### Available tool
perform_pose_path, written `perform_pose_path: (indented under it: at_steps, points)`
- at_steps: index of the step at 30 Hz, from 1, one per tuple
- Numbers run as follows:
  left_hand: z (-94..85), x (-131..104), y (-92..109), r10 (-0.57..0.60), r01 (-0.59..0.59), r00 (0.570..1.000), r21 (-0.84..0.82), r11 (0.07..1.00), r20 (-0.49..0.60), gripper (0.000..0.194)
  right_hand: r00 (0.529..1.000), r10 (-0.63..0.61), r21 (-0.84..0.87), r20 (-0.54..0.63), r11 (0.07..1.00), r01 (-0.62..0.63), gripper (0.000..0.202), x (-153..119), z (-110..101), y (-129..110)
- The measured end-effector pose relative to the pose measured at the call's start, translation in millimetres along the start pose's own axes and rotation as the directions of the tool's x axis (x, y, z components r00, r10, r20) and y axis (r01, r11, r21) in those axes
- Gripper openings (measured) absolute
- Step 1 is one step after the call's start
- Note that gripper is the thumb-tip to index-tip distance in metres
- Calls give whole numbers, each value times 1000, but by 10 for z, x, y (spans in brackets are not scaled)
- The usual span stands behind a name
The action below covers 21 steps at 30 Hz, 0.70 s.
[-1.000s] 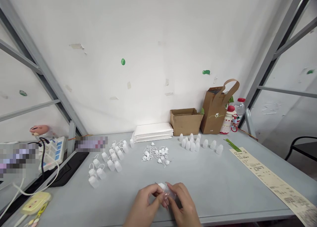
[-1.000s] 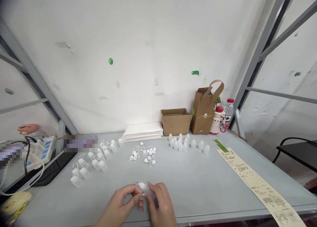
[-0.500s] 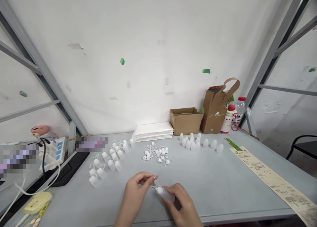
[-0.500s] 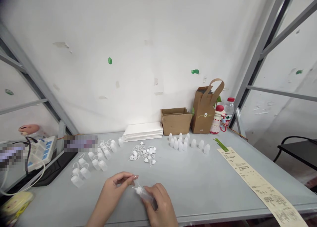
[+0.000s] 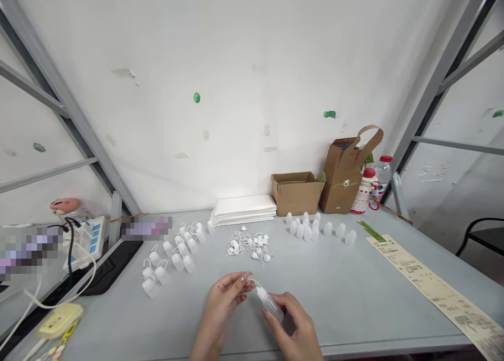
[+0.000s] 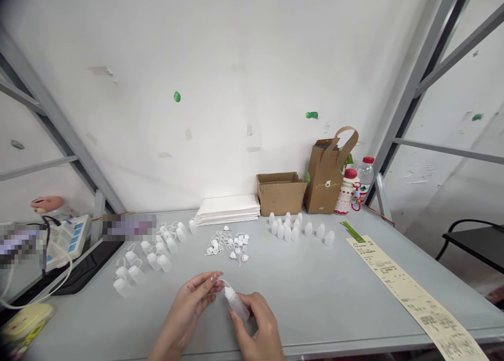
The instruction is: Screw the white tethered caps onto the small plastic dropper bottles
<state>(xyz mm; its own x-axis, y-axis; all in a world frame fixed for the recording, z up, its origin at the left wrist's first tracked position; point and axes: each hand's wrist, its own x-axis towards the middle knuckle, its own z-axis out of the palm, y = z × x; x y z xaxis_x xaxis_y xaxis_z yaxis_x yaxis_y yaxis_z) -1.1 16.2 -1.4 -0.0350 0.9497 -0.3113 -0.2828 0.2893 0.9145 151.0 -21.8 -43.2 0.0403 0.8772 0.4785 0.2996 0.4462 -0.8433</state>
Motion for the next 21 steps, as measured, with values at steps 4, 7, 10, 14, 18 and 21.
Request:
perform_pose_path:
  at_steps: [4,7,10,14,18,21]
  points:
    - [-7,6,4,129,-118,986,109,987,-105,30,1000,-7,-5,-9,1000,7,22,10,-8,-20]
    - [18,7,1,225,-200,960,153,968,-165,27,1000,-24,-18,18,1000,24,26,6,-10,-24]
    - [56,9,-24,255,-250,950,50,967,-179,29,998,-29,-28,51,999,30,27,-8,-11,-14]
    - [100,23,-82,252,-276,953,-139,951,-168,29,996,-37,-30,76,999,40,26,-25,-12,3]
    - [116,35,-120,255,-271,961,-176,946,-108,31,997,-58,-32,54,998,60,24,-27,-5,4]
    - [117,35,-131,252,-263,964,-146,954,-87,31,996,-81,-33,24,996,81,23,-26,0,8]
